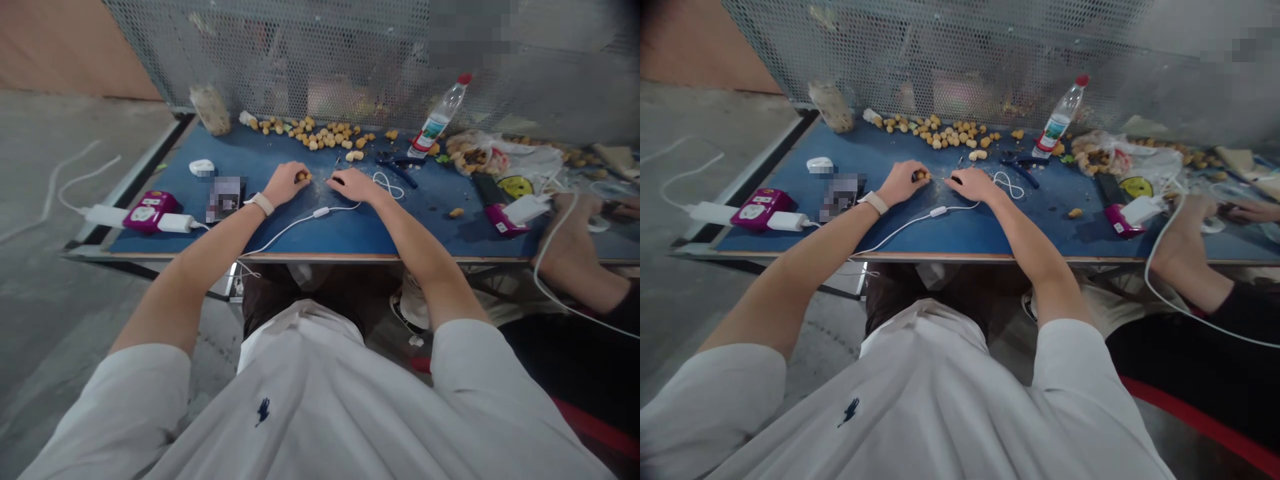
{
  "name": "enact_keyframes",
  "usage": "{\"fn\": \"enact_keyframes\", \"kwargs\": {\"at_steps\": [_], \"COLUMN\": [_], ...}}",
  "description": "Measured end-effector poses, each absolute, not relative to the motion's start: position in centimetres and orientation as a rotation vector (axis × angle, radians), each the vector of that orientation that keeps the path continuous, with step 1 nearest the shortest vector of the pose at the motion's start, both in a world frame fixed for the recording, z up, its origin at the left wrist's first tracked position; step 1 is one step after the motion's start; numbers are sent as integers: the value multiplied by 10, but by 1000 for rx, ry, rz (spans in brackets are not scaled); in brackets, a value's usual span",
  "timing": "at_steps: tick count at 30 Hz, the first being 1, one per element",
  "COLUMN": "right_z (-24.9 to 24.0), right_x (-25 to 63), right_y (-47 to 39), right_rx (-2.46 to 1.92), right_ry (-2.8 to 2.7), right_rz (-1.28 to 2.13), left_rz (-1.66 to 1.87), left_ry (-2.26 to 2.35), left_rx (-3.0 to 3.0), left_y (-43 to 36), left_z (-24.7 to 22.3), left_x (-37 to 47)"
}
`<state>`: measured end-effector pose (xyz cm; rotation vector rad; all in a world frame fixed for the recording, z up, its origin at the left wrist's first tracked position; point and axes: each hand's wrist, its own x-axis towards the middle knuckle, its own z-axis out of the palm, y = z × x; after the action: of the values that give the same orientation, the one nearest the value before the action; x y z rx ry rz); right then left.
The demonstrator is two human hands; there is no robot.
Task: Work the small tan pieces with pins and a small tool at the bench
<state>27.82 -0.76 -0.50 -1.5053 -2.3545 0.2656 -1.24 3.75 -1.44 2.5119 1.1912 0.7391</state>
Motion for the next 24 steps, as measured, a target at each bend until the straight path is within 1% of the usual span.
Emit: {"fn": "enact_keyframes", "kwargs": {"at_steps": [5, 15, 24], "right_z": [-10, -3, -3], "right_x": [281, 277, 280], "right_y": [-5, -6, -7], "right_rx": [-1529, -1509, -1559], "right_ry": [-2389, -2433, -2431], "right_rz": [269, 376, 315], "left_rz": [657, 642, 739], "left_ry": [1171, 1098, 1077], "left_rx": [2517, 2582, 2486], "left_y": [33, 38, 37], "left_z": [-12, -21, -23], "left_x": [-10, -9, -6]}}
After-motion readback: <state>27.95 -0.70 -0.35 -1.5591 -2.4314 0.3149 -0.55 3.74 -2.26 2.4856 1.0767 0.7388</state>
